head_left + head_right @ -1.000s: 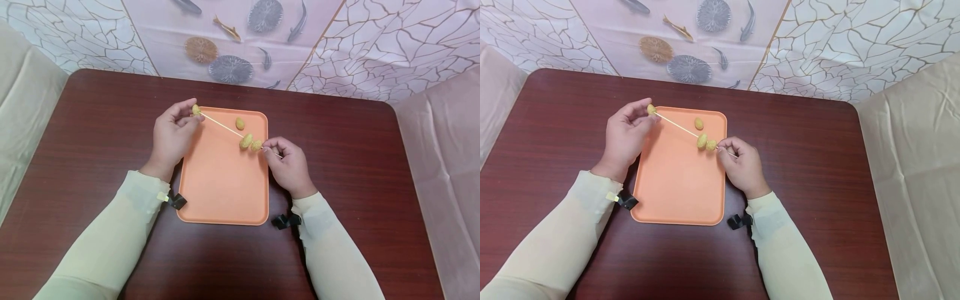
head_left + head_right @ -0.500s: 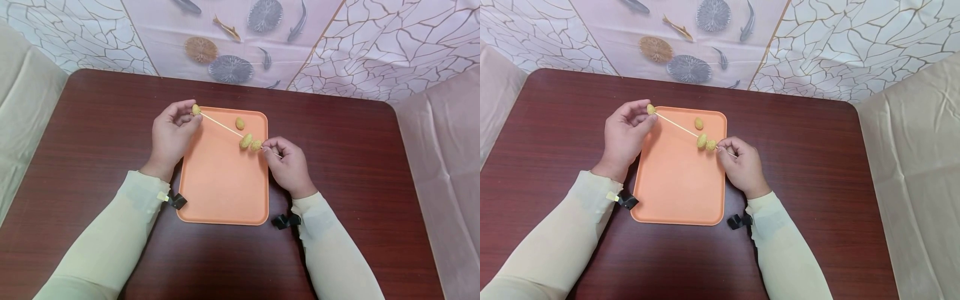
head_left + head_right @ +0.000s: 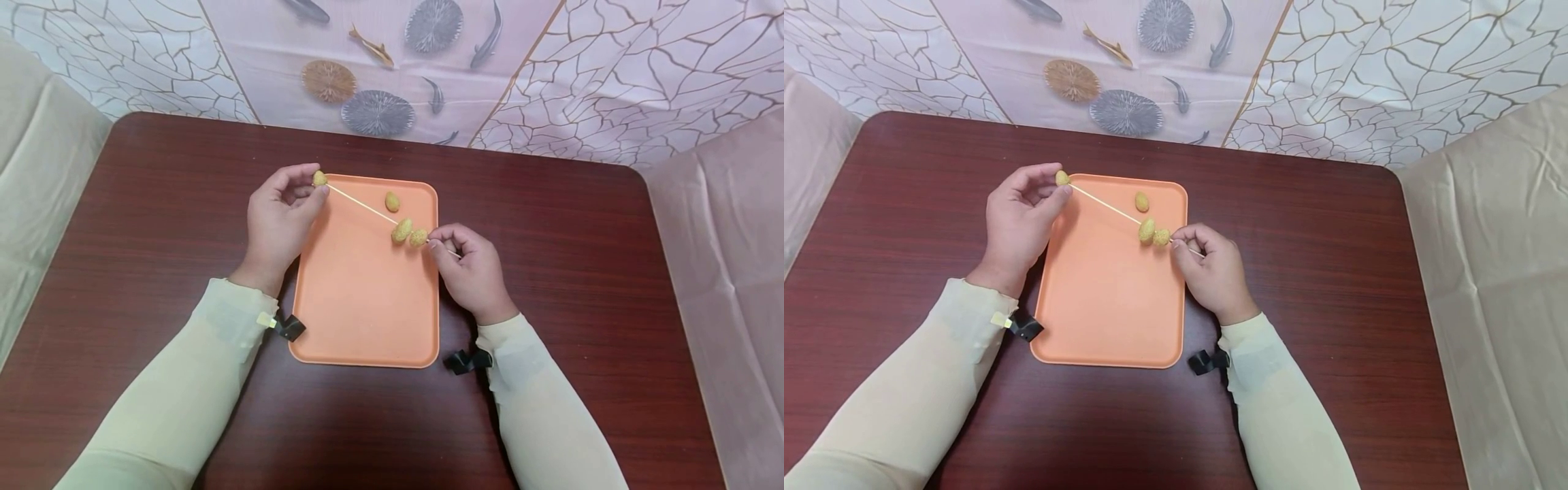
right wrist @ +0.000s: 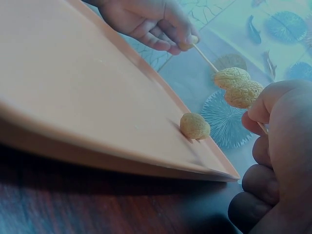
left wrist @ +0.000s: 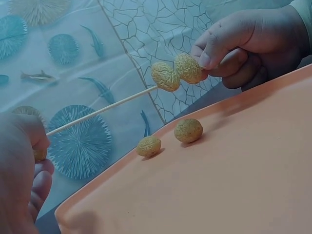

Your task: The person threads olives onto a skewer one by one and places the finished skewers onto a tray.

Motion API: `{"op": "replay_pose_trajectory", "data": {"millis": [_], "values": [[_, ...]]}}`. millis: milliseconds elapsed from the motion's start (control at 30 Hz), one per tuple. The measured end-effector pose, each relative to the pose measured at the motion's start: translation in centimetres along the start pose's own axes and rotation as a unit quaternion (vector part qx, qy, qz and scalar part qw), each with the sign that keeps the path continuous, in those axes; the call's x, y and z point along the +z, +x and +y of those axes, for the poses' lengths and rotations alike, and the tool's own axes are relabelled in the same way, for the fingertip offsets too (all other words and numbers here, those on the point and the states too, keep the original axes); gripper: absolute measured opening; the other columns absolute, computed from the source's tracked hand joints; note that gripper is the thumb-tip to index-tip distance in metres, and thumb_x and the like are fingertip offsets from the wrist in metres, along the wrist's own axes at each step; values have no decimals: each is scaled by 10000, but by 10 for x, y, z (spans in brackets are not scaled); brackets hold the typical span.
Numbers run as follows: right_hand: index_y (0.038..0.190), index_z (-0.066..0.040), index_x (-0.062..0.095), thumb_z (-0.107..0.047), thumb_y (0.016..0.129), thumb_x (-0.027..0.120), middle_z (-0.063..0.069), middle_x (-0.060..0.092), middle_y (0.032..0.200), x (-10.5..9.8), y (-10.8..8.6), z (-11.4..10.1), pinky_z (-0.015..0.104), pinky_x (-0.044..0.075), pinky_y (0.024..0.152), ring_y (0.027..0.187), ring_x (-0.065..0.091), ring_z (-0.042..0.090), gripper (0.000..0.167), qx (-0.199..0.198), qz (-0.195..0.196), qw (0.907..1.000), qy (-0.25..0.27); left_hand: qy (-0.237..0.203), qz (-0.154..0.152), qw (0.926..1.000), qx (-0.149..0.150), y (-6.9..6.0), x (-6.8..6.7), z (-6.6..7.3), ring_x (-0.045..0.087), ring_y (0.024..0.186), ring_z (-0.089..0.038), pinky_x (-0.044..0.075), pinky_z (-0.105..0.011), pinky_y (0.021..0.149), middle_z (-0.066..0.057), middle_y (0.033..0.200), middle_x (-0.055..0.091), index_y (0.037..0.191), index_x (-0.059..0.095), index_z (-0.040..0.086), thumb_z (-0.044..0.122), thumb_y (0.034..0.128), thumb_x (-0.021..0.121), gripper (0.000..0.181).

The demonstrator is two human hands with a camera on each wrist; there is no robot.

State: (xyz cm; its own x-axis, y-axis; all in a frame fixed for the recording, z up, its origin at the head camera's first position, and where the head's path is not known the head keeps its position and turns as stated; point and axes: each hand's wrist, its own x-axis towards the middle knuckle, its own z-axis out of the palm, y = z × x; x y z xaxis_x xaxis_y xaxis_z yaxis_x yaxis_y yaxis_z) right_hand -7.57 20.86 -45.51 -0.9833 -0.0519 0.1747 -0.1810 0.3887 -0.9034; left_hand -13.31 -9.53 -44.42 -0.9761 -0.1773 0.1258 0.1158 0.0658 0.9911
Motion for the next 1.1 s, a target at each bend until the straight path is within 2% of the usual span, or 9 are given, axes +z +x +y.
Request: {"op": "replay_pose_trajectory", "data": {"millis": [167, 267, 400, 567, 733, 900, 1100], "values": [[1041, -81, 809, -95, 1051, 744, 33, 461, 661, 0, 0, 0, 203, 331, 518, 557, 407, 89, 67, 7, -39, 10000, -27, 84, 62, 9993, 364, 0, 0, -3, 737, 994, -156, 621, -178, 841, 7, 1155, 745, 1298, 808, 40, 82, 980, 865, 326], [1046, -86, 811, -99, 1054, 749, 25, 461, 660, 0, 0, 1, 205, 334, 519, 557, 408, 98, 65, -17, -79, 9999, -78, 202, 97, 9978, 626, -1, 1, -3, 739, 974, -143, 619, -175, 830, 35, 1128, 700, 1263, 830, 58, 70, 970, 872, 296], [1050, -95, 814, -101, 1054, 753, 15, 460, 659, 1, 0, 1, 207, 335, 522, 559, 408, 102, 62, -68, -130, 9997, -203, 412, 122, 9953, 867, -2, 1, -2, 731, 952, -126, 615, -172, 821, -8, 1120, 699, 1242, 853, 93, 63, 961, 887, 285], [1051, -101, 815, -96, 1050, 754, 9, 452, 658, 0, 0, 0, 207, 332, 528, 565, 406, 103, 61, -97, -161, 9994, -290, 743, 198, 9928, 917, -3, 1, -2, 733, 938, -76, 623, -157, 829, -92, 1113, 736, 1250, 869, 132, 83, 953, 907, 303], [1055, -98, 817, -105, 1052, 750, 3, 450, 658, 0, 0, 0, 207, 330, 529, 568, 409, 107, 67, -123, -198, 9991, -356, 1091, 216, 9886, 1011, -4, -1, -1, 728, 918, -44, 625, -149, 829, -97, 1055, 744, 1244, 877, 148, 117, 956, 912, 292], [1056, -80, 816, -119, 1057, 750, -14, 446, 658, 0, -1, 0, 209, 331, 534, 569, 412, 110, 76, -160, -247, 9985, -458, 1496, 127, 9827, 1087, -3, -2, -2, 735, 909, -66, 626, -147, 823, -87, 1019, 744, 1252, 870, 103, 138, 961, 908, 296], [1052, -78, 818, -125, 1058, 751, -16, 445, 661, 0, -2, -1, 205, 331, 538, 574, 408, 103, 82, -107, -265, 9989, -361, 1723, 60, 9793, 1060, -5, 0, -1, 766, 924, -121, 630, -135, 825, -88, 1022, 751, 1250, 867, 79, 138, 951, 917, 308]]}}
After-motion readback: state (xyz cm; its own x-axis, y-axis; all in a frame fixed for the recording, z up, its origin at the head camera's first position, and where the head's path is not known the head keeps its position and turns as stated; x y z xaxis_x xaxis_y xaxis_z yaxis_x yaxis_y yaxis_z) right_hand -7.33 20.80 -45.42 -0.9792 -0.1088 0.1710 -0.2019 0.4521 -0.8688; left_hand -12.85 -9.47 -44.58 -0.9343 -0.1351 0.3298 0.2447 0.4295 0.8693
